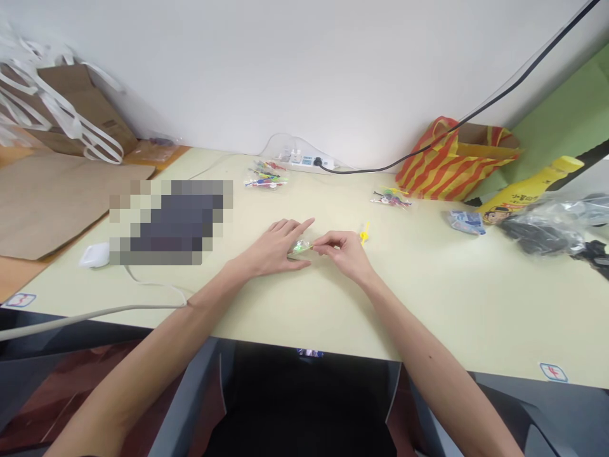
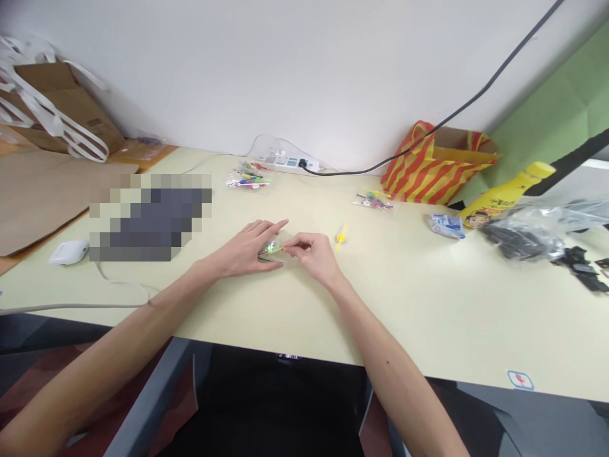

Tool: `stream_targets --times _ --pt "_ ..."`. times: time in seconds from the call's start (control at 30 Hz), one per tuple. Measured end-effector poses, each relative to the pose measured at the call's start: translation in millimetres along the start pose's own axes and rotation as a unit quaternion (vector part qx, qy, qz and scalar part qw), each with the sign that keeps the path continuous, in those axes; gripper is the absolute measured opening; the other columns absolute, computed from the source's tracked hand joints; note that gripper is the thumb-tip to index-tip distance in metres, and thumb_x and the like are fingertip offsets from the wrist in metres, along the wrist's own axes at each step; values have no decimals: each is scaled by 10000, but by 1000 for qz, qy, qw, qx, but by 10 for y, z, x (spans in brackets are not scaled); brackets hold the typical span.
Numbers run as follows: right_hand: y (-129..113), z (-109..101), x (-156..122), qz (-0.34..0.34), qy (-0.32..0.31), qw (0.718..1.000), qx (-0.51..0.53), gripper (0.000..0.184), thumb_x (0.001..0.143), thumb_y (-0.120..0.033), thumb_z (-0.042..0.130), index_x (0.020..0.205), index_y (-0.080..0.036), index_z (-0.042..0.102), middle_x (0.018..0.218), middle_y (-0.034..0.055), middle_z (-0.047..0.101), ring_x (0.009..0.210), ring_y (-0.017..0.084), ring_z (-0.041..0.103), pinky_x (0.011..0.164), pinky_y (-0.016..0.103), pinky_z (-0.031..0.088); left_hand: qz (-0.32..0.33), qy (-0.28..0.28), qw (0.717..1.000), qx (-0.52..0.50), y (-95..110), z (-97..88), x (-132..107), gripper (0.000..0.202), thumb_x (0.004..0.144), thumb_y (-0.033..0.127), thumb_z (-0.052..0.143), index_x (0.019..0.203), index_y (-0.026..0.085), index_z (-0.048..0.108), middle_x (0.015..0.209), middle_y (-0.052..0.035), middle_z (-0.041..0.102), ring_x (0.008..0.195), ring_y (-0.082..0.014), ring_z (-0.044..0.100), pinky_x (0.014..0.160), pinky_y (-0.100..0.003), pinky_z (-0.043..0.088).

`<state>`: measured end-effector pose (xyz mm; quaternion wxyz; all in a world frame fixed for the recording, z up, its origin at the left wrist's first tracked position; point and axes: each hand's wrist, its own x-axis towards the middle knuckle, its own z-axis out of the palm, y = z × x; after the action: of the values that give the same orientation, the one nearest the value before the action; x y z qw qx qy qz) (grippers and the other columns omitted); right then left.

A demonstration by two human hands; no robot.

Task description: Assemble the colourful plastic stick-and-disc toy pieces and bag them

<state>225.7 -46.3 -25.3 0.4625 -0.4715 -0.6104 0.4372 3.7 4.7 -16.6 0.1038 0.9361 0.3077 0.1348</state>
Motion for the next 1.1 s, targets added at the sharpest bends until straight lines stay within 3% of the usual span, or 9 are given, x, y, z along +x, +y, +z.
stream_targets --times 0.2,0.43,0.6,0.73,0.87,1.0,1.1 --pt "46 125 32 32 23 995 88 85 729 -275 754 751 -195 738 731 38 754 656 176 672 688 322 550 7 1 1000 0 2 8 7 921 918 622 606 1655 261 187 1321 -135 557 1219 -335 509 1106 -496 391" --pt "85 81 60 26 118 987 105 192 748 -352 781 802 -182 711 755 52 756 597 155 649 616 289 518 9 7 1000 6 -3 8 10 943 907 618 626 1658 264 177 1328 -131 558 1227 -335 510 1107 -498 399" --pt "126 199 55 42 75 991 101 160 750 -344 775 758 -189 734 738 31 754 466 135 580 536 290 488 16 12 1000 8 7 19 15 933 920 624 607 1658 253 172 1313 -133 567 1208 -326 519 1102 -492 407" --pt "168 321 52 5 53 997 58 107 795 -222 678 762 -198 777 822 38 789 755 211 726 747 307 552 25 2 1000 13 41 31 15 923 928 599 608 1657 248 164 1329 -131 560 1236 -327 506 1120 -490 393" --pt "182 337 41 -24 1 999 -46 221 839 -156 594 770 -209 797 824 28 796 766 212 722 752 301 529 34 -4 999 15 75 45 20 877 940 540 605 1652 255 180 1311 -123 568 1239 -322 505 1116 -486 396" --pt "159 330 41 -48 -35 981 -184 268 868 -119 576 742 -216 791 819 22 792 753 195 698 752 287 490 42 -4 999 13 75 53 28 868 934 489 625 1649 257 192 1305 -113 577 1233 -311 514 1121 -477 394" --pt "136 319 62 -42 -40 978 -198 238 869 -127 600 821 -223 811 853 16 799 721 182 680 735 281 483 41 -3 999 16 73 46 33 870 939 491 619 1651 252 180 1307 -119 580 1228 -316 522 1105 -479 409"
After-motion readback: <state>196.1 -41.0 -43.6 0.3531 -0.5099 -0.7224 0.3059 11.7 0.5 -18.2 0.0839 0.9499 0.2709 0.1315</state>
